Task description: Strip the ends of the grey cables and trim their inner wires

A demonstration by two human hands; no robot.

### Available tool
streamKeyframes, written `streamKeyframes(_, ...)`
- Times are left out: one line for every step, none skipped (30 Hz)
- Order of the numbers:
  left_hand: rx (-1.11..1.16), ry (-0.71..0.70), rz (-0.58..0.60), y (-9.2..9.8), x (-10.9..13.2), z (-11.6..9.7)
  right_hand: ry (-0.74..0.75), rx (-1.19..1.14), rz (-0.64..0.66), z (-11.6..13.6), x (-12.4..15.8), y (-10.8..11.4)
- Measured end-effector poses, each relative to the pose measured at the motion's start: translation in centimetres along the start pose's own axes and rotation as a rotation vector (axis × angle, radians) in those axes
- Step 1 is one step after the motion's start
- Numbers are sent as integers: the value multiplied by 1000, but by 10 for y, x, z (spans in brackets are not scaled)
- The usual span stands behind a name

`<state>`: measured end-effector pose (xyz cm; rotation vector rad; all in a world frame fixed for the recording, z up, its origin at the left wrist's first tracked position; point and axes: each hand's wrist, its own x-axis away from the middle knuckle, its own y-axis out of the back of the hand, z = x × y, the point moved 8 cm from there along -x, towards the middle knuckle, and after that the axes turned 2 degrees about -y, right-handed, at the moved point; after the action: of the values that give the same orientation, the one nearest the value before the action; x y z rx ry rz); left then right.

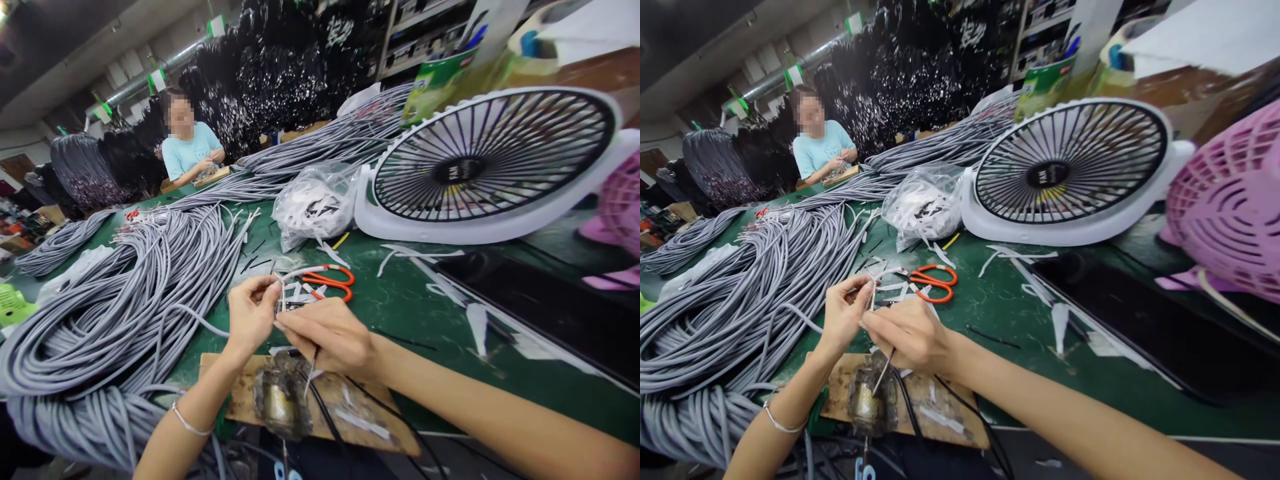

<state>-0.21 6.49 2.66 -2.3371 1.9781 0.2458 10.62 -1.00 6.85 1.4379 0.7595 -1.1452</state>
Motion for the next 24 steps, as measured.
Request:
streamKeyframes(-14,-6,-4,2,-3,2,38,-46,15,10,-1,-3)
streamKeyframes(-26,-7,-16,5,-6,3,72,-94,45,19,-2,-6)
streamKeyframes(-34,-6,-31,8,-8,4,161,-167,86,33,-2,-10)
streamKeyframes(-35,-6,-42,10,-11,5,216,-212,140,43,-1,-14)
streamKeyframes(-32,-12,-42,12,-12,4,244,-223,148,48,-1,-14)
streamKeyframes(-30,-31,-31,12,-12,2,229,-208,129,47,-1,-12)
streamKeyframes(-32,-62,-10,11,-12,-2,132,-168,92,36,-4,-8)
streamKeyframes(-37,-99,19,10,-10,-7,-9,-95,41,19,-6,-2)
streamKeyframes(-43,-140,45,9,-8,-12,-149,-10,-31,1,-6,7)
streamKeyframes(-49,-174,67,8,-5,-16,-296,79,-89,-17,-4,16)
streamKeyframes(-53,-201,86,7,-3,-19,-432,159,-128,-33,-1,24)
streamKeyframes(-54,-219,104,7,-1,-21,-535,219,-142,-46,1,29)
streamKeyframes(-55,-229,120,7,0,-22,-610,262,-128,-55,3,32)
streamKeyframes(-56,-235,133,7,1,-23,-650,289,-95,-60,3,31)
streamKeyframes(-55,-237,146,7,1,-23,-652,305,-65,-61,3,30)
streamKeyframes(-49,-236,158,6,2,-23,-621,314,-41,-59,1,28)
streamKeyframes(-35,-232,171,6,2,-22,-575,316,-32,-55,-1,26)
streamKeyframes(-18,-224,185,4,2,-22,-525,309,-30,-49,-3,25)
streamKeyframes(1,-215,201,3,3,-22,-482,295,-37,-45,-4,23)
streamKeyframes(15,-206,215,1,3,-22,-448,280,-47,-40,-5,22)
streamKeyframes(22,-199,227,-1,4,-22,-425,266,-55,-38,-6,22)
streamKeyframes(21,-194,234,-3,5,-22,-414,259,-60,-36,-6,21)
streamKeyframes(16,-192,239,-4,6,-22,-407,256,-63,-35,-6,21)
streamKeyframes(9,-191,242,-5,6,-22,-404,257,-64,-35,-7,21)
